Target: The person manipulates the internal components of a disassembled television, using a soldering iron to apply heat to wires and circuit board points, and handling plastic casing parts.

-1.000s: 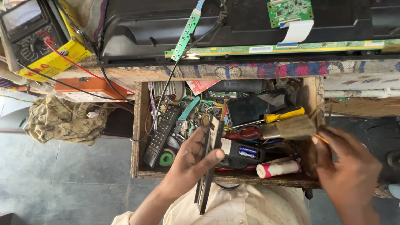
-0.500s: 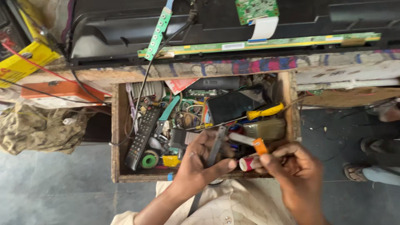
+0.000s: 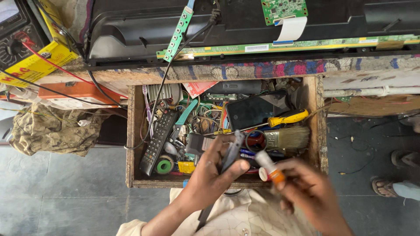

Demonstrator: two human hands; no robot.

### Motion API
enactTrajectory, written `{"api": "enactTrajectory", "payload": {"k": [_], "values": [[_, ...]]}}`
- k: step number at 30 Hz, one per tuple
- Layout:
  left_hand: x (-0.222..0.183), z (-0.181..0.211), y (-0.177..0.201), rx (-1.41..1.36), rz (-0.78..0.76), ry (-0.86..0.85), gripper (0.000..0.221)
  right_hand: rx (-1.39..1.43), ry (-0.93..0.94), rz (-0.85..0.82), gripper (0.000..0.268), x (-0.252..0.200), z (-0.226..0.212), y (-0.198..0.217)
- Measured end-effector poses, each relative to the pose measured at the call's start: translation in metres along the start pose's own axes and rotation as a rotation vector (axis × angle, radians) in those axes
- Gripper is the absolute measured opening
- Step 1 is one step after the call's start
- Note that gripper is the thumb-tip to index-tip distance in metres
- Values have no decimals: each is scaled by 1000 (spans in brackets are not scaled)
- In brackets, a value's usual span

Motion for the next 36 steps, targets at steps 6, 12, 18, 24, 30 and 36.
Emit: {"api": "enactTrajectory", "payload": {"k": [6,12,18,24,30,36], "values": [[-19,-3,-11,293,-37,-200,51,-246,160,165,42,-9,-3,-25],[-21,7,-10,220,-183,109,51,-503,532,79,40,-6,-10,-38],[-19,7,-13,265,-129,-106,47,-453,392,41,43,-12,-4,-33],[-18,0,-15,326,-73,-14,47,-408,433,29,43,-11,0,-32],[-20,-24,-15,419,135,-552,43,-366,521,-30,46,-8,4,-28],[-14,-28,-7,346,-171,5,43,-282,489,-103,48,-12,17,-31]]}}
Point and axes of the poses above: each hand's wrist, its own x-axis towards the middle knuckle, its own y-axis out of the back of the hand, z = x × y, the point moved 1 cm from there along x, towards the middle knuckle, and after that the axes turned 14 degrees about y, right-handed, at the moved point
